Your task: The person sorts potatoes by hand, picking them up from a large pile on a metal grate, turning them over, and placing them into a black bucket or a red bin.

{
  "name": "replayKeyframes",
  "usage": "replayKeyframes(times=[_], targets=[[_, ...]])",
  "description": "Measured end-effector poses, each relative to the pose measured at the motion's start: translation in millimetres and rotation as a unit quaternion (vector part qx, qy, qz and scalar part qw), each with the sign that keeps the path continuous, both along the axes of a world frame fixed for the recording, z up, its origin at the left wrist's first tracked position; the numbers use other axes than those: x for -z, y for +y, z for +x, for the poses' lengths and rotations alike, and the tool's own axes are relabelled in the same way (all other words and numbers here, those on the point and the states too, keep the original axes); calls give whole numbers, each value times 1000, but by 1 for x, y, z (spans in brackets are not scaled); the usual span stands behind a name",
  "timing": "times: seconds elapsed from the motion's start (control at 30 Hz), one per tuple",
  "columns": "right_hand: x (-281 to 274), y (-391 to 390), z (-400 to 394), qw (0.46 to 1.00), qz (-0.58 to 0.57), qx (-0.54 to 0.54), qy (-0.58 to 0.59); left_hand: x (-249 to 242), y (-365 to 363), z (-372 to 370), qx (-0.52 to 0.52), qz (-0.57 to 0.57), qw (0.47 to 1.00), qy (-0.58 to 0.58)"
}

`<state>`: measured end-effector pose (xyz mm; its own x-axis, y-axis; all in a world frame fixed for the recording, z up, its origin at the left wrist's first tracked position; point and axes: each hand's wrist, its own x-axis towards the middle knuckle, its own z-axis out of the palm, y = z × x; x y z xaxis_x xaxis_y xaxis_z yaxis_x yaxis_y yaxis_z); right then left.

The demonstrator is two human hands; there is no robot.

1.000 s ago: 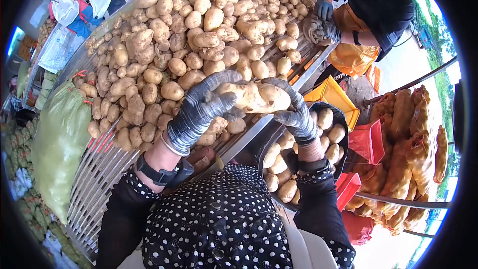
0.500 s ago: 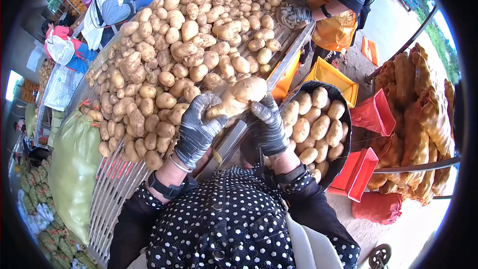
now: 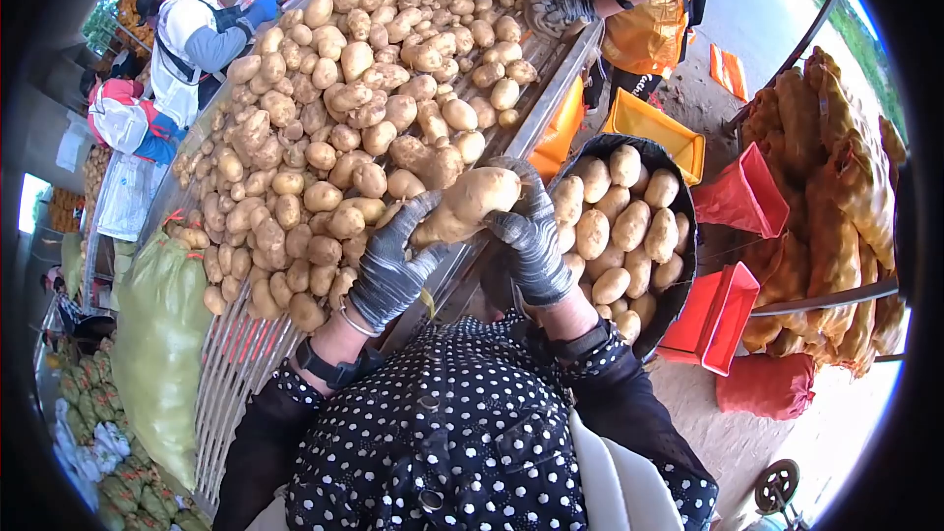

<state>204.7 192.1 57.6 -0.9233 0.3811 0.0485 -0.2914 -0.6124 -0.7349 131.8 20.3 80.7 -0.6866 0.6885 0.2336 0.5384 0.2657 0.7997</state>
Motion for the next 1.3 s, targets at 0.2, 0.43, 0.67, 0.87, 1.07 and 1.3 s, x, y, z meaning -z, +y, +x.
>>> replayKeyframes(times=[0.2,0.43,0.67,0.87,1.07,1.3], targets=[[18,-1,18,998,5,59,-6,-5,15,16,53,-36,990,122],[-2,17,66,980,119,110,-112,-1,35,38,106,-66,991,55],[-8,31,130,989,69,110,-72,6,60,52,138,-10,930,-341],[22,30,160,985,-106,127,37,17,84,82,290,-54,932,-210],[31,20,195,934,-322,150,43,8,93,97,353,-166,850,-355],[54,25,233,900,-280,331,-38,16,64,63,287,-140,864,-390]])
